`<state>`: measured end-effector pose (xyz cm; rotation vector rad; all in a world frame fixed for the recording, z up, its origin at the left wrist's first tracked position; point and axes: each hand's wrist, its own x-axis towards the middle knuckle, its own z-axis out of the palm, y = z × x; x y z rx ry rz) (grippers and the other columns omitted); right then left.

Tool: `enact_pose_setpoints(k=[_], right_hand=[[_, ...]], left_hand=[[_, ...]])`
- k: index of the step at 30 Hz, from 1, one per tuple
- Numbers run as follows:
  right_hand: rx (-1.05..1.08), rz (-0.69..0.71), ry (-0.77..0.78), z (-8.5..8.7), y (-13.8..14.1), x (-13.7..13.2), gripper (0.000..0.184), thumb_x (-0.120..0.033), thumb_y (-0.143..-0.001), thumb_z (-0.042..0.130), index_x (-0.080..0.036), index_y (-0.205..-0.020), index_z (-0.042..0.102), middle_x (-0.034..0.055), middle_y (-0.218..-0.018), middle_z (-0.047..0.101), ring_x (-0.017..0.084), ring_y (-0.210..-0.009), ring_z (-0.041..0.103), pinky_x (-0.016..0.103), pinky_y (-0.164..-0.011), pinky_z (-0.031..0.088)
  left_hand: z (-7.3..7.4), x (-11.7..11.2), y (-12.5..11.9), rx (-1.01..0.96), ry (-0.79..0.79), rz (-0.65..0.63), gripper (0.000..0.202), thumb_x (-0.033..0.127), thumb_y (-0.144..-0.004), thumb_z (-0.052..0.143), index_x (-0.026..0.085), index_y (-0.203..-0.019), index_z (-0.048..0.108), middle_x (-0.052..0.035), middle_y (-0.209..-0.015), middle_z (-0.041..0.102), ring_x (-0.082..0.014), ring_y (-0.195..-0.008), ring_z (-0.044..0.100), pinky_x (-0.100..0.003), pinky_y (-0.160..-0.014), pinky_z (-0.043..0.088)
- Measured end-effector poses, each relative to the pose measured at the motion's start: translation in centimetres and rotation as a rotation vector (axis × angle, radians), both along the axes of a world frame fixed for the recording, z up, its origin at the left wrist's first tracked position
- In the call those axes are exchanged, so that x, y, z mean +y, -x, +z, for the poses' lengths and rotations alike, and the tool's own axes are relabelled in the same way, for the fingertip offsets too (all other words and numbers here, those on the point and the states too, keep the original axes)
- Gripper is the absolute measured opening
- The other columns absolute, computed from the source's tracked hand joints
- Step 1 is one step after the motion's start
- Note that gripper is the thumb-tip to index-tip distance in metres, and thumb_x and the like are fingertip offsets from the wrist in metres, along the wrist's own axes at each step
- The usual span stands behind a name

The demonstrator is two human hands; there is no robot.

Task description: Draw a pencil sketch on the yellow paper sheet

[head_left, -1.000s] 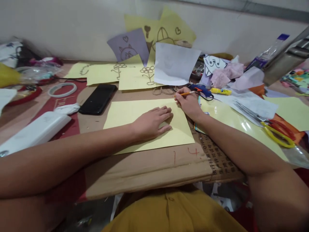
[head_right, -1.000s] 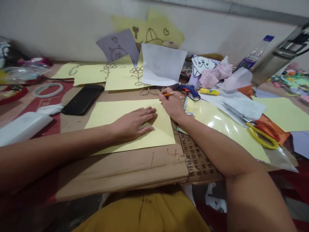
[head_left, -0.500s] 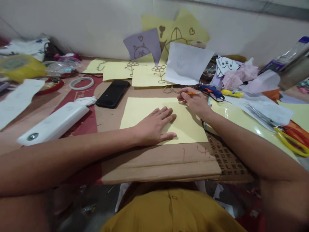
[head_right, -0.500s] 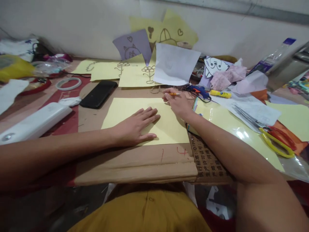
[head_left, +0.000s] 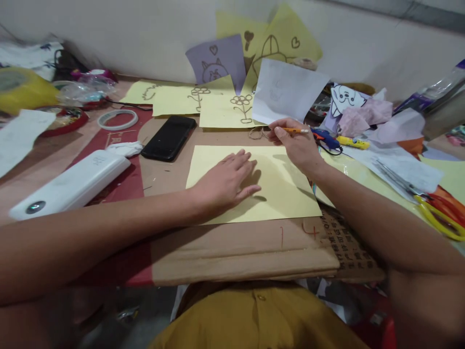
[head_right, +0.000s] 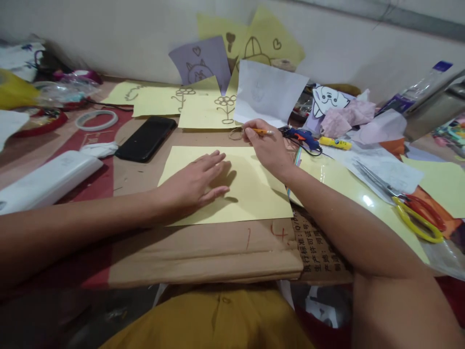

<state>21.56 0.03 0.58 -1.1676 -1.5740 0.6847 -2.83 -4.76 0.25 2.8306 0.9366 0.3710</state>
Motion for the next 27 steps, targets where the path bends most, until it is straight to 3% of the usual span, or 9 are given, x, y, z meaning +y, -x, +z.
enact_pose_setpoints(k=[3,8,13,17,24,27], right_hand=[[0.039,-0.057,0.042,-1.5,-0.4,0.0,0.031,-0.054,-0.095,0.067,-0.023,-0.101,0.069,0.0019,-0.090,0.074,0.015,-0.085,0.069,0.031,-0.077,0.058],[0.098,-0.142,0.060,-2.8,-0.7,-0.4,0.034,-0.058,-0.093,0.068,-0.025,-0.101,0.068,0.0016,-0.090,0.072,0.014,-0.084,0.068,0.026,-0.068,0.057],[0.102,-0.102,0.047,-2.8,-0.4,-1.4,0.038,-0.063,-0.095,0.063,-0.026,-0.103,0.065,0.0013,-0.091,0.071,0.012,-0.083,0.067,0.024,-0.067,0.056],[0.099,-0.068,0.070,-2.6,0.1,-2.2,0.038,-0.063,-0.096,0.062,-0.026,-0.104,0.065,0.0003,-0.089,0.071,0.011,-0.080,0.066,0.023,-0.067,0.055],[0.069,-0.003,0.115,-2.0,0.5,-2.9,0.039,-0.062,-0.095,0.064,-0.024,-0.104,0.069,0.0026,-0.093,0.074,0.014,-0.087,0.070,0.030,-0.079,0.061],[0.024,0.120,0.151,-2.1,0.5,-3.1,0.038,-0.060,-0.096,0.064,-0.025,-0.110,0.071,0.0043,-0.104,0.076,0.018,-0.100,0.072,0.036,-0.091,0.061]], left_hand=[[-0.3,1.0,-0.2,0.103,0.041,0.120,0.076,0.058,-0.105,0.045,0.002,-0.156,0.041,-0.0244,-0.167,0.035,-0.0353,-0.159,0.028,-0.050,-0.132,0.024],[-1.3,0.7,-0.3,0.119,0.068,0.114,0.081,0.061,-0.104,0.046,0.003,-0.160,0.034,-0.0227,-0.170,0.031,-0.0338,-0.161,0.024,-0.049,-0.133,0.020],[-1.5,0.4,0.2,-0.035,0.029,0.050,0.064,0.053,-0.102,0.057,0.006,-0.145,0.051,-0.0228,-0.157,0.048,-0.0356,-0.151,0.041,-0.052,-0.128,0.032],[-1.2,0.4,0.3,-0.062,-0.008,0.002,0.047,0.048,-0.100,0.061,0.008,-0.124,0.064,-0.0212,-0.137,0.061,-0.0352,-0.128,0.057,-0.052,-0.110,0.049],[-1.0,0.4,0.3,-0.015,-0.052,-0.020,0.040,0.045,-0.103,0.056,0.010,-0.118,0.066,-0.0173,-0.127,0.064,-0.0333,-0.115,0.060,-0.050,-0.099,0.052],[-1.0,0.3,0.3,-0.015,-0.055,-0.025,0.037,0.043,-0.103,0.056,0.011,-0.116,0.067,-0.0167,-0.125,0.065,-0.0330,-0.115,0.060,-0.049,-0.099,0.052]])
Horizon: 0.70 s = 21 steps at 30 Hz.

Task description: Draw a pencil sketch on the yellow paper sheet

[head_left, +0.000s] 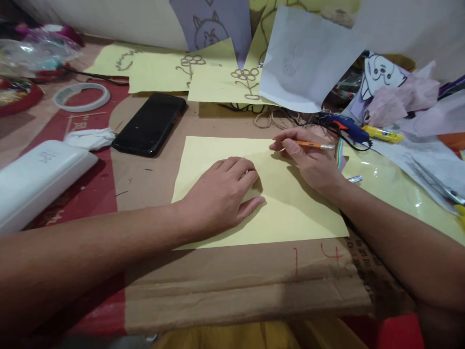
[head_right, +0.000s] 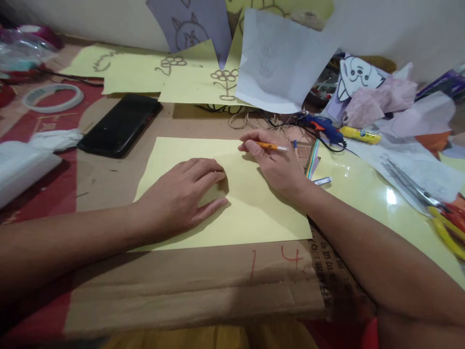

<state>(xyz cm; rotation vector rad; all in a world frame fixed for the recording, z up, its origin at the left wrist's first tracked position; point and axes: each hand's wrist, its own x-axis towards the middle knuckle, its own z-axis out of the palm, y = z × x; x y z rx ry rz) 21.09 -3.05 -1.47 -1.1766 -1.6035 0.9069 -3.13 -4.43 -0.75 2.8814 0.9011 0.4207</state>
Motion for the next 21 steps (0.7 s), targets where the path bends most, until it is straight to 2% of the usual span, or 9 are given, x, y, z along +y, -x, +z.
enact_pose_setpoints(k=[2,4,7,10,14,16,21], right_hand=[[-0.047,0.134,0.037,-0.06,-0.10,-0.07,0.035,-0.057,-0.096,0.066,-0.027,-0.113,0.073,0.0049,-0.112,0.076,0.020,-0.106,0.072,0.038,-0.096,0.060],[-0.096,0.211,0.052,-0.14,-0.17,-0.05,0.033,-0.054,-0.096,0.067,-0.027,-0.113,0.074,0.0051,-0.115,0.075,0.021,-0.108,0.073,0.040,-0.099,0.059],[-0.158,0.189,-0.008,-0.27,-0.12,0.10,0.032,-0.052,-0.098,0.064,-0.026,-0.114,0.074,0.0059,-0.113,0.076,0.022,-0.107,0.073,0.042,-0.097,0.059],[-0.289,0.173,-0.171,-0.40,0.02,0.15,0.026,-0.044,-0.101,0.061,-0.025,-0.113,0.073,0.0070,-0.112,0.077,0.023,-0.108,0.071,0.043,-0.099,0.057],[-0.440,0.225,-0.387,-0.64,0.10,0.03,0.024,-0.034,-0.104,0.056,-0.023,-0.119,0.070,0.0083,-0.116,0.077,0.022,-0.108,0.068,0.041,-0.098,0.055],[-0.456,0.248,-0.442,-0.77,0.08,0.01,0.024,-0.032,-0.104,0.054,-0.022,-0.121,0.068,0.0092,-0.116,0.077,0.022,-0.106,0.068,0.040,-0.096,0.055],[-0.474,0.249,-0.488,-0.86,0.10,0.06,0.024,-0.033,-0.104,0.053,-0.022,-0.120,0.068,0.0096,-0.114,0.077,0.023,-0.105,0.068,0.041,-0.095,0.055]], left_hand=[[0.02,-0.02,-0.03,0.002,-0.006,-0.003,0.033,0.040,-0.102,0.056,0.012,-0.115,0.067,-0.0164,-0.123,0.065,-0.0329,-0.116,0.061,-0.049,-0.100,0.052],[0.05,-0.01,-0.08,0.008,-0.010,-0.005,0.031,0.038,-0.102,0.056,0.012,-0.114,0.067,-0.0164,-0.121,0.065,-0.0327,-0.117,0.061,-0.049,-0.100,0.053],[0.08,0.02,-0.14,0.019,-0.017,-0.010,0.029,0.037,-0.102,0.055,0.012,-0.112,0.068,-0.0162,-0.118,0.066,-0.0323,-0.113,0.062,-0.049,-0.098,0.054],[0.07,0.03,-0.15,0.024,-0.037,-0.009,0.028,0.035,-0.102,0.054,0.013,-0.111,0.069,-0.0154,-0.115,0.066,-0.0310,-0.106,0.063,-0.049,-0.094,0.055],[-0.07,0.05,-0.16,-0.020,-0.071,-0.007,0.028,0.033,-0.101,0.056,0.011,-0.115,0.068,-0.0177,-0.123,0.065,-0.0329,-0.116,0.061,-0.049,-0.099,0.054],[-0.15,0.10,-0.17,-0.033,-0.082,-0.030,0.027,0.031,-0.101,0.056,0.011,-0.114,0.068,-0.0175,-0.123,0.066,-0.0327,-0.118,0.061,-0.049,-0.100,0.054],[-0.12,0.19,-0.20,-0.025,-0.071,-0.056,0.021,0.030,-0.101,0.057,0.013,-0.109,0.069,-0.0147,-0.114,0.069,-0.0289,-0.108,0.065,-0.046,-0.094,0.055]])
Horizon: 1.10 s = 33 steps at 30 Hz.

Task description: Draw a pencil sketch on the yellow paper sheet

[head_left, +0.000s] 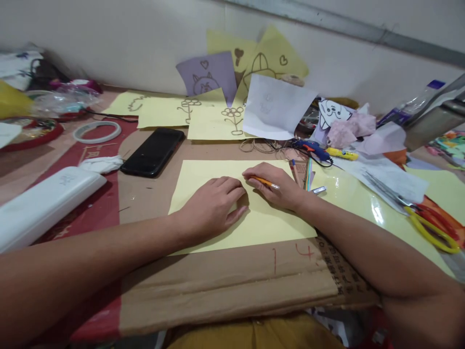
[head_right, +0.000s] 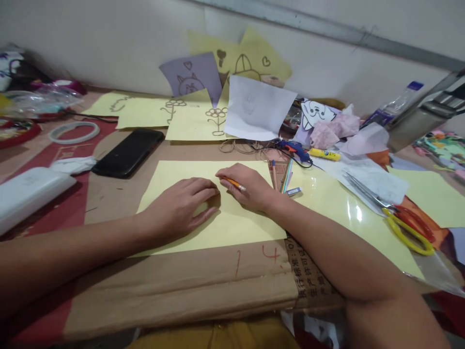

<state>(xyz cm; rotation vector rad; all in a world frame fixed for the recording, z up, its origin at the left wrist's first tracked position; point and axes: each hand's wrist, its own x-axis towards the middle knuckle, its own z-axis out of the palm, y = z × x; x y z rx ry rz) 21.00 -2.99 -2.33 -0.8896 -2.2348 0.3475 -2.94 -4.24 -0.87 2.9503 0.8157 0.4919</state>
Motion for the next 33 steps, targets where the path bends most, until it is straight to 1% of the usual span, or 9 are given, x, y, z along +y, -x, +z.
enact_pose_setpoints(k=[5,12,20,25,28,31,33], right_hand=[[-0.038,0.000,0.010,0.26,0.05,-0.14,0.025,-0.035,-0.103,0.053,-0.024,-0.119,0.068,0.0102,-0.115,0.077,0.024,-0.106,0.068,0.043,-0.096,0.055],[-0.031,-0.015,0.041,0.59,0.17,-0.39,0.026,-0.037,-0.103,0.053,-0.025,-0.119,0.069,0.0098,-0.114,0.077,0.024,-0.107,0.068,0.044,-0.097,0.055],[0.011,-0.028,0.038,0.17,0.07,-0.24,0.024,-0.035,-0.103,0.055,-0.024,-0.119,0.069,0.0092,-0.115,0.078,0.022,-0.107,0.069,0.041,-0.097,0.055],[0.008,-0.030,0.043,0.14,0.13,-0.22,0.024,-0.035,-0.103,0.055,-0.025,-0.119,0.069,0.0087,-0.116,0.077,0.022,-0.108,0.069,0.041,-0.097,0.055],[0.010,-0.033,0.040,0.02,0.15,-0.30,0.023,-0.035,-0.103,0.055,-0.025,-0.119,0.069,0.0087,-0.116,0.077,0.022,-0.108,0.069,0.042,-0.098,0.055],[0.028,-0.061,0.069,-0.01,0.13,-0.42,0.027,-0.036,-0.103,0.056,-0.025,-0.126,0.066,0.0091,-0.117,0.077,0.023,-0.108,0.070,0.042,-0.098,0.055],[0.070,-0.124,0.132,0.39,0.15,-0.52,0.029,-0.040,-0.102,0.057,-0.025,-0.126,0.065,0.0087,-0.116,0.077,0.022,-0.105,0.071,0.042,-0.094,0.057]], left_hand=[[0.19,-0.08,-0.01,0.003,0.001,0.005,0.022,0.030,-0.100,0.059,0.014,-0.111,0.069,-0.0138,-0.113,0.070,-0.0281,-0.103,0.067,-0.045,-0.092,0.056],[0.05,-0.02,0.00,0.001,-0.016,-0.011,0.021,0.030,-0.101,0.058,0.014,-0.109,0.071,-0.0126,-0.110,0.071,-0.0275,-0.103,0.067,-0.044,-0.093,0.056],[-0.03,-0.09,-0.04,0.021,-0.034,-0.007,0.021,0.030,-0.101,0.058,0.014,-0.108,0.070,-0.0124,-0.109,0.070,-0.0269,-0.102,0.067,-0.043,-0.091,0.055],[-0.03,-0.10,-0.05,0.006,-0.029,0.006,0.023,0.029,-0.100,0.060,0.013,-0.112,0.070,-0.0127,-0.112,0.071,-0.0282,-0.103,0.066,-0.045,-0.092,0.055],[0.00,-0.10,-0.03,0.006,-0.013,0.000,0.021,0.029,-0.100,0.059,0.013,-0.109,0.071,-0.0126,-0.111,0.071,-0.0279,-0.104,0.067,-0.045,-0.093,0.055],[-0.02,-0.11,-0.03,0.004,-0.008,-0.009,0.021,0.028,-0.101,0.058,0.014,-0.109,0.071,-0.0127,-0.111,0.071,-0.0274,-0.105,0.067,-0.044,-0.094,0.054],[-0.03,-0.13,-0.07,-0.003,-0.018,-0.010,0.021,0.028,-0.101,0.057,0.014,-0.109,0.071,-0.0126,-0.112,0.072,-0.0269,-0.104,0.067,-0.044,-0.093,0.054]])
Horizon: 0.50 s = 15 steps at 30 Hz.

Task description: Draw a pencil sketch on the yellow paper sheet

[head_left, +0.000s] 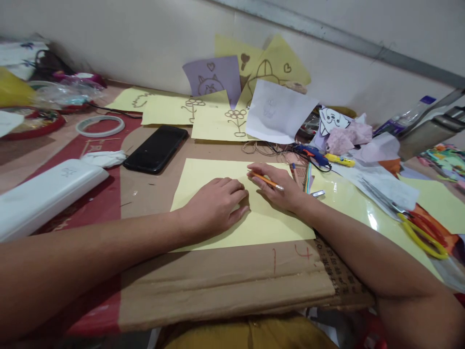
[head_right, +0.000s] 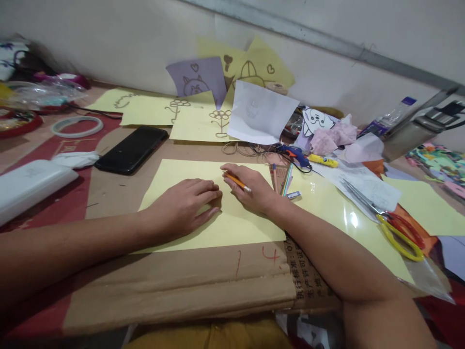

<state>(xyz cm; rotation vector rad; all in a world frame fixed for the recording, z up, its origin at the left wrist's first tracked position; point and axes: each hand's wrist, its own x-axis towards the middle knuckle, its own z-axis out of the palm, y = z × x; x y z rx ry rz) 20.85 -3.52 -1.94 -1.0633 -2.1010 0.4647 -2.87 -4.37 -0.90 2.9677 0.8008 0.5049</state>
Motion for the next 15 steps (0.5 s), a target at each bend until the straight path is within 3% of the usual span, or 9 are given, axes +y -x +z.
enact_pose_setpoints(k=[4,7,10,12,15], right_hand=[[0.194,-0.119,0.105,2.4,0.4,-0.3,0.025,-0.047,-0.100,0.061,-0.024,-0.108,0.068,0.0059,-0.106,0.077,0.020,-0.096,0.072,0.038,-0.084,0.060],[0.388,-0.133,0.206,4.9,1.3,-0.3,0.026,-0.047,-0.097,0.065,-0.024,-0.107,0.066,0.0041,-0.101,0.076,0.017,-0.092,0.072,0.034,-0.079,0.061],[0.319,-0.090,0.387,6.5,2.6,-0.1,0.021,-0.041,-0.095,0.067,-0.021,-0.095,0.066,0.0037,-0.088,0.075,0.015,-0.081,0.071,0.030,-0.070,0.059],[0.247,-0.071,0.443,6.6,3.4,0.3,0.019,-0.038,-0.095,0.067,-0.020,-0.090,0.065,0.0030,-0.083,0.074,0.013,-0.075,0.068,0.028,-0.065,0.057],[0.279,-0.067,0.397,5.0,4.2,1.1,0.018,-0.040,-0.095,0.066,-0.022,-0.096,0.062,0.0009,-0.083,0.071,0.012,-0.074,0.067,0.027,-0.065,0.056]], left_hand=[[0.1,-0.1,-0.1,0.000,0.010,0.001,0.024,0.030,-0.102,0.056,0.014,-0.109,0.072,-0.0128,-0.111,0.072,-0.0269,-0.103,0.068,-0.044,-0.093,0.054],[0.2,-0.3,-0.1,-0.003,0.018,0.008,0.028,0.031,-0.103,0.052,0.014,-0.108,0.073,-0.0131,-0.111,0.072,-0.0273,-0.103,0.068,-0.044,-0.094,0.054],[0.1,-0.4,-0.1,-0.019,0.007,-0.002,0.030,0.032,-0.104,0.049,0.013,-0.107,0.072,-0.0126,-0.108,0.072,-0.0267,-0.103,0.067,-0.043,-0.096,0.053],[0.1,-0.4,0.0,-0.027,-0.001,-0.002,0.029,0.032,-0.104,0.050,0.013,-0.107,0.072,-0.0123,-0.107,0.072,-0.0260,-0.102,0.067,-0.042,-0.095,0.053],[0.1,-0.4,-0.1,-0.004,0.001,0.014,0.025,0.031,-0.102,0.053,0.014,-0.104,0.071,-0.0116,-0.106,0.071,-0.0255,-0.099,0.066,-0.041,-0.093,0.052]])
